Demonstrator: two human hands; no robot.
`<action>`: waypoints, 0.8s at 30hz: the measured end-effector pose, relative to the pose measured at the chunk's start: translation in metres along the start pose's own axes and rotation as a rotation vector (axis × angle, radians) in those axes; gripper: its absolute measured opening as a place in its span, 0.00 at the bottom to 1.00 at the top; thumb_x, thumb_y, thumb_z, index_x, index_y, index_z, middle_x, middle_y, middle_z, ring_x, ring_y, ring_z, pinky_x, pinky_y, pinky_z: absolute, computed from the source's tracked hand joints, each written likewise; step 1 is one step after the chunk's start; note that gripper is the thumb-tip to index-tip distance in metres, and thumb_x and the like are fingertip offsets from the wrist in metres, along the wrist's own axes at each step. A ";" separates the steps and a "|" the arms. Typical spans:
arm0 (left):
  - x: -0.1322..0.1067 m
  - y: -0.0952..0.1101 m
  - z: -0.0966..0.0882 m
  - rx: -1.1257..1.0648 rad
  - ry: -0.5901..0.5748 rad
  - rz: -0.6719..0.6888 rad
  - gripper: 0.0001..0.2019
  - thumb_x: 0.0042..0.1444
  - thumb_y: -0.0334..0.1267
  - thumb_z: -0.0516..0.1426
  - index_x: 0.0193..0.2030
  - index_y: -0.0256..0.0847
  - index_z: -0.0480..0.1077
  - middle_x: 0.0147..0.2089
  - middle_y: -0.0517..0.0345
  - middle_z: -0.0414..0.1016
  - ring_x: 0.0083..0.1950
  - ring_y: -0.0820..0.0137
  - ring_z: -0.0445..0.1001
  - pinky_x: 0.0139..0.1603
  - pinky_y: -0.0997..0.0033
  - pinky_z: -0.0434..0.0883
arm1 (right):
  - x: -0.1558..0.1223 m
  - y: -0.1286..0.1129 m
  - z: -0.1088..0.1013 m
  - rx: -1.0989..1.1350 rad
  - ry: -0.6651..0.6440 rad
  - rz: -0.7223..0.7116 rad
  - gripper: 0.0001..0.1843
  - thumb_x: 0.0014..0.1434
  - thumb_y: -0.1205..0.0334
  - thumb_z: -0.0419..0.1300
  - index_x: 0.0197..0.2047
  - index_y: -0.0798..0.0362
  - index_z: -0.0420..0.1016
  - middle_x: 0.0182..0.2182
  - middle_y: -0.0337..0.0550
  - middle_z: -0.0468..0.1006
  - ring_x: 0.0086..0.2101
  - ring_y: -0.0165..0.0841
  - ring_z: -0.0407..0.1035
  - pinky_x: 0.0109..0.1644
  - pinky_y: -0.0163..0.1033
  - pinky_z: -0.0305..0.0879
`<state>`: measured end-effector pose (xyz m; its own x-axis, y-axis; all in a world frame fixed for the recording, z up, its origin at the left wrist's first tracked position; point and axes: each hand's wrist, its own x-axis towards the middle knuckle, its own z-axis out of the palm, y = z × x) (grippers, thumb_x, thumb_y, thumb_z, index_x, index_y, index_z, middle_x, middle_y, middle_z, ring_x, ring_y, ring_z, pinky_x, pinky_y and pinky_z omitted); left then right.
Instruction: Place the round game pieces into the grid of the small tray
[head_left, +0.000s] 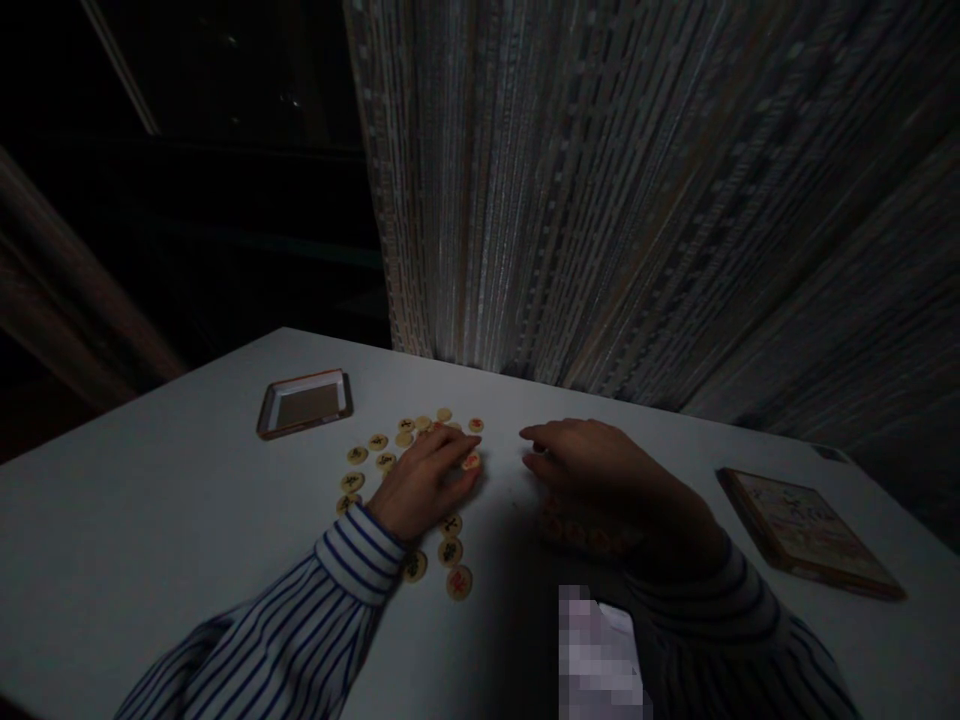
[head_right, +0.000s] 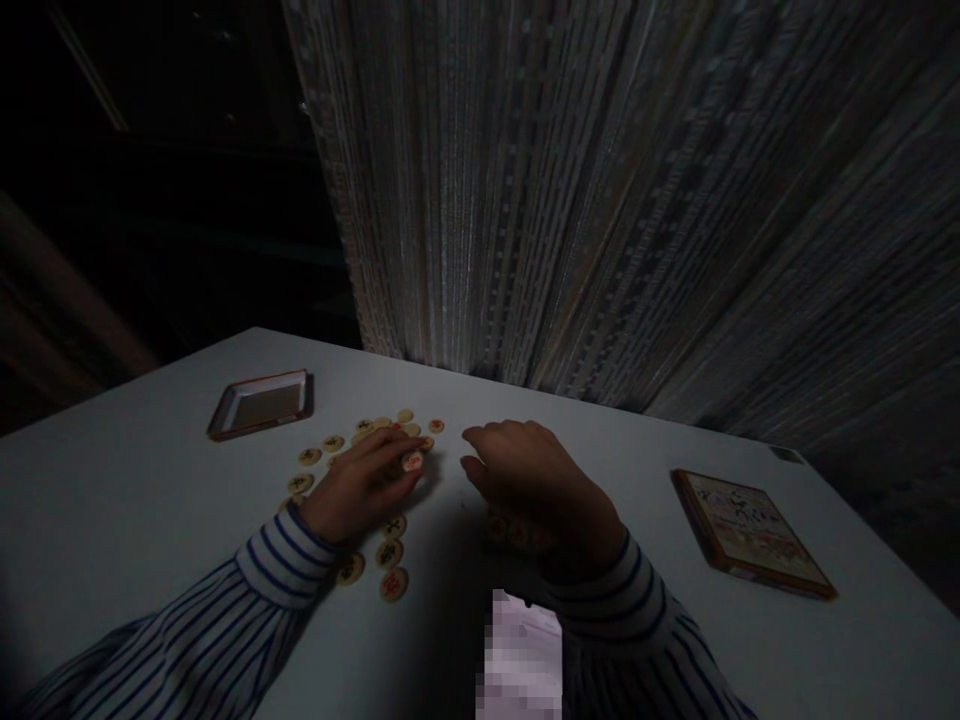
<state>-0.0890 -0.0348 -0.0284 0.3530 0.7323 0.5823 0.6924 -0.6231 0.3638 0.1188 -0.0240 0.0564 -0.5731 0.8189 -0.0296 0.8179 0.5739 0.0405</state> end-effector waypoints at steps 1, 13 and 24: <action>0.000 0.001 0.000 -0.024 0.014 -0.010 0.15 0.55 0.36 0.54 0.49 0.38 0.69 0.43 0.51 0.70 0.45 0.67 0.70 0.46 0.65 0.69 | -0.001 0.000 -0.001 0.000 0.005 0.001 0.21 0.60 0.57 0.47 0.54 0.54 0.67 0.47 0.50 0.75 0.46 0.42 0.68 0.47 0.46 0.62; -0.001 0.000 -0.004 -0.331 0.110 -0.267 0.08 0.50 0.39 0.59 0.37 0.39 0.71 0.36 0.55 0.74 0.36 0.70 0.71 0.38 0.68 0.70 | -0.022 -0.004 -0.022 0.085 0.100 0.042 0.21 0.59 0.59 0.50 0.54 0.55 0.68 0.45 0.49 0.76 0.42 0.38 0.71 0.45 0.41 0.64; 0.002 0.011 -0.006 -0.570 0.081 -0.499 0.10 0.43 0.42 0.61 0.30 0.38 0.71 0.26 0.59 0.75 0.27 0.72 0.71 0.30 0.70 0.70 | -0.051 0.013 -0.013 0.102 0.049 0.102 0.21 0.59 0.61 0.49 0.53 0.56 0.69 0.47 0.50 0.75 0.46 0.40 0.69 0.48 0.43 0.64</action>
<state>-0.0848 -0.0415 -0.0185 0.0207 0.9556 0.2938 0.3175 -0.2850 0.9044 0.1582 -0.0579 0.0712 -0.4862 0.8737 0.0184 0.8717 0.4864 -0.0606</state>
